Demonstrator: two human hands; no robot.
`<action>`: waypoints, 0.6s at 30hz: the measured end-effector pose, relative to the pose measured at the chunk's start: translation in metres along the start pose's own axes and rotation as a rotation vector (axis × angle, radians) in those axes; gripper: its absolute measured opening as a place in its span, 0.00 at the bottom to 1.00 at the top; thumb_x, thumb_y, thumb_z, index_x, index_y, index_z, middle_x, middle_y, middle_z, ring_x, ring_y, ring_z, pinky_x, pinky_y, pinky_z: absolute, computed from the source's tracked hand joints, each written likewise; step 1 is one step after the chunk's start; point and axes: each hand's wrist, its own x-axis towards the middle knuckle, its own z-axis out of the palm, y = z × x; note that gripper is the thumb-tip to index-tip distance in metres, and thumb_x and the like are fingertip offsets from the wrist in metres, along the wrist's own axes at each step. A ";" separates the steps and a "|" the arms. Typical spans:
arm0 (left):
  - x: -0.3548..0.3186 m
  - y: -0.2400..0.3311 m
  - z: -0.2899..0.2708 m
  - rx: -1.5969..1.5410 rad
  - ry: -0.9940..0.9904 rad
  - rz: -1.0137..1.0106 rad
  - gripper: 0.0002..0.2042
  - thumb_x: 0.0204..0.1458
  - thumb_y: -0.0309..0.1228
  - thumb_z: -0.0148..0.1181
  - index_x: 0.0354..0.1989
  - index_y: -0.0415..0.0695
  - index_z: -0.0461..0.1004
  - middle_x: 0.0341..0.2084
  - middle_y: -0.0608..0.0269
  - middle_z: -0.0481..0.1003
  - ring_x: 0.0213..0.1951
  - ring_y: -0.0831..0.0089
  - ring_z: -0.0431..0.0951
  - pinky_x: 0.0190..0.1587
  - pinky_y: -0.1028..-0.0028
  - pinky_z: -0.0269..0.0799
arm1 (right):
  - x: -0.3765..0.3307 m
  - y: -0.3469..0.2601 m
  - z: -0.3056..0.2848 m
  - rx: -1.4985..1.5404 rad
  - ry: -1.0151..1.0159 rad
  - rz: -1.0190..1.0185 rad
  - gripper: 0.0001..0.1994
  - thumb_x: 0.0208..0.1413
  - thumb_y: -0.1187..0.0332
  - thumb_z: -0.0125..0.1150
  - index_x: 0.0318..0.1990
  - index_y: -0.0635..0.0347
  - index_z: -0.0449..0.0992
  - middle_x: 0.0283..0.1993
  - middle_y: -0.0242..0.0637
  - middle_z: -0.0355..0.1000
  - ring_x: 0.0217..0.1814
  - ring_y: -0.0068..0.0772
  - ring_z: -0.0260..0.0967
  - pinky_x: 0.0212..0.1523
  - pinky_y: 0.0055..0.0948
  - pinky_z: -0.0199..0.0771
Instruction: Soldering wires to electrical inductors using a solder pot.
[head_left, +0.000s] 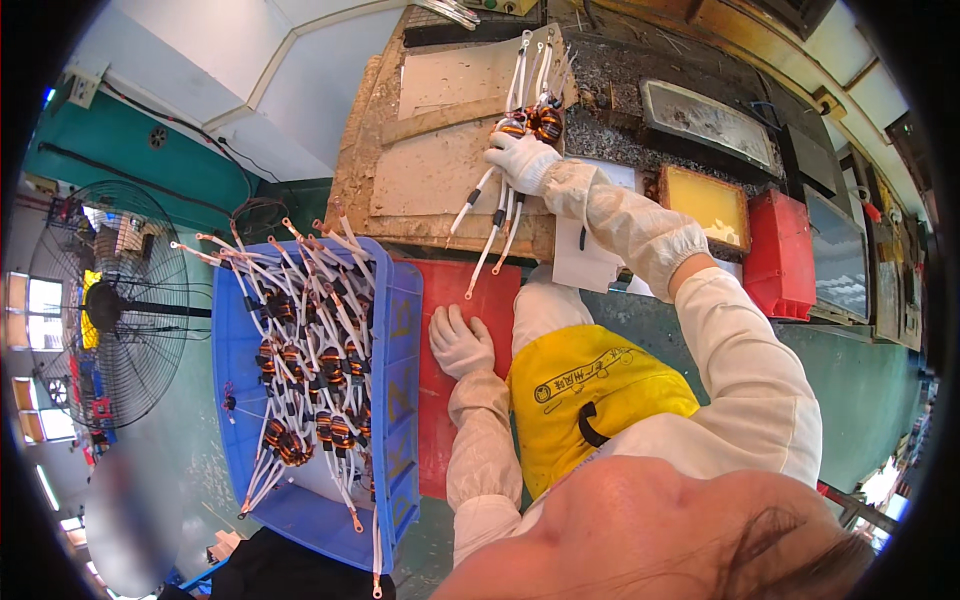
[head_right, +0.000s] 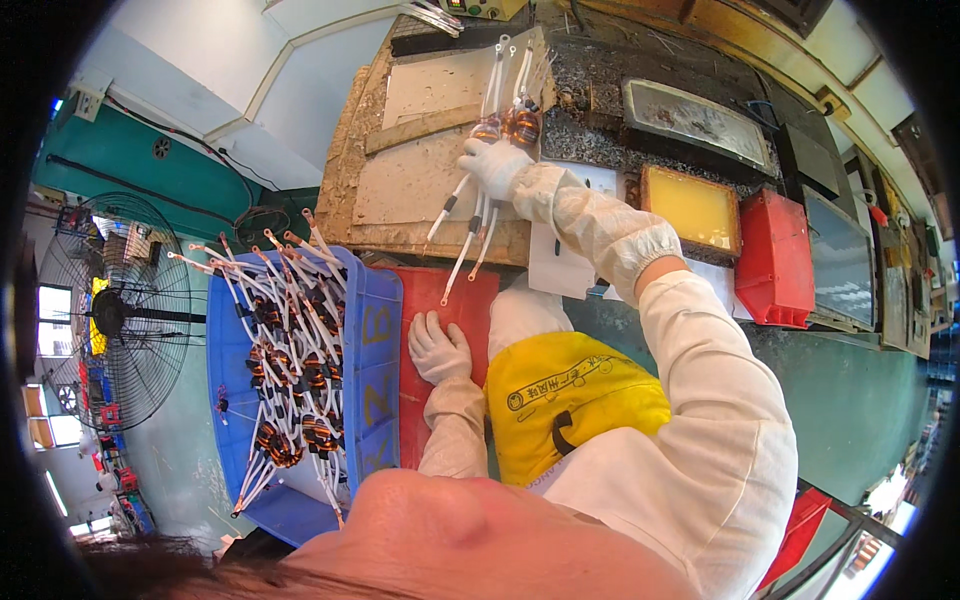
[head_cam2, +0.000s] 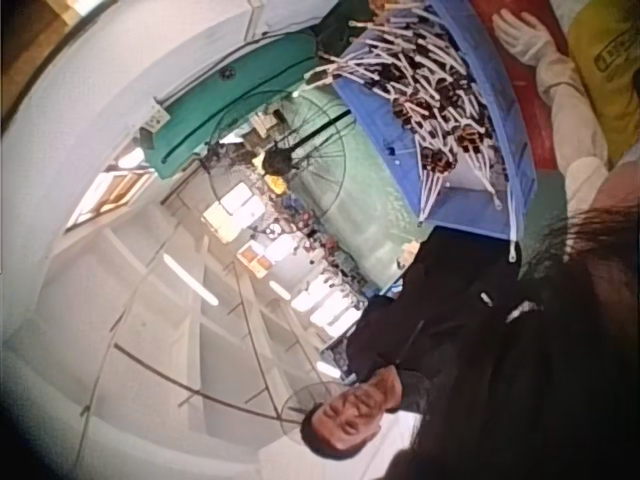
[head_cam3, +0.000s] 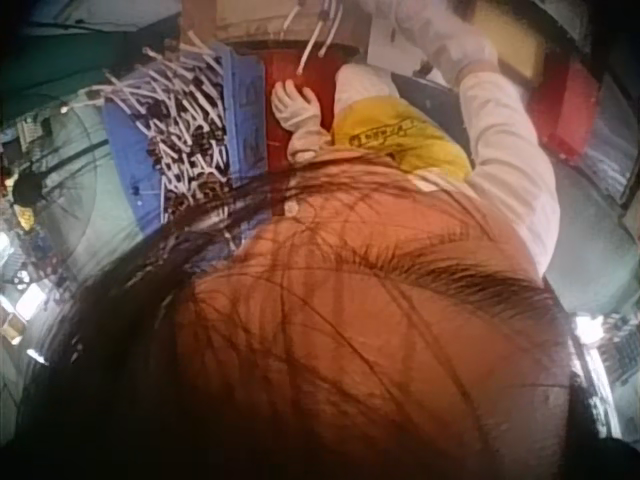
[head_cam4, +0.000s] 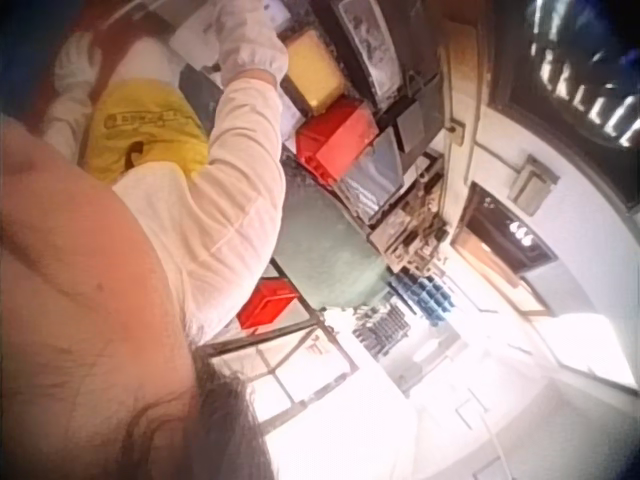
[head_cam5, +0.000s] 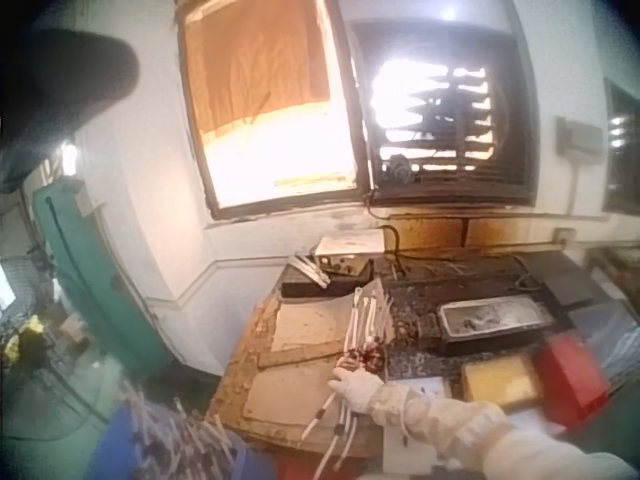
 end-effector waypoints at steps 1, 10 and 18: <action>0.000 0.000 -0.001 -0.002 -0.001 -0.004 0.20 0.54 0.36 0.63 0.55 0.44 0.75 0.57 0.50 0.74 0.60 0.49 0.74 0.64 0.51 0.71 | 0.000 0.001 0.000 0.009 0.017 -0.024 0.14 0.61 0.64 0.62 0.54 0.47 0.75 0.61 0.41 0.66 0.50 0.60 0.76 0.50 0.50 0.81; 0.000 0.001 -0.001 0.000 0.008 0.003 0.20 0.54 0.36 0.63 0.54 0.44 0.76 0.56 0.50 0.74 0.59 0.49 0.75 0.63 0.51 0.72 | 0.016 0.029 -0.018 0.262 -0.025 -0.018 0.12 0.62 0.67 0.61 0.52 0.49 0.77 0.59 0.42 0.67 0.59 0.52 0.73 0.59 0.44 0.75; 0.000 0.000 0.000 0.006 0.001 0.007 0.20 0.54 0.37 0.63 0.55 0.45 0.75 0.57 0.50 0.74 0.60 0.49 0.74 0.63 0.51 0.72 | 0.028 0.051 -0.021 0.292 -0.082 -0.131 0.15 0.62 0.68 0.61 0.56 0.48 0.76 0.64 0.43 0.65 0.64 0.51 0.70 0.63 0.42 0.73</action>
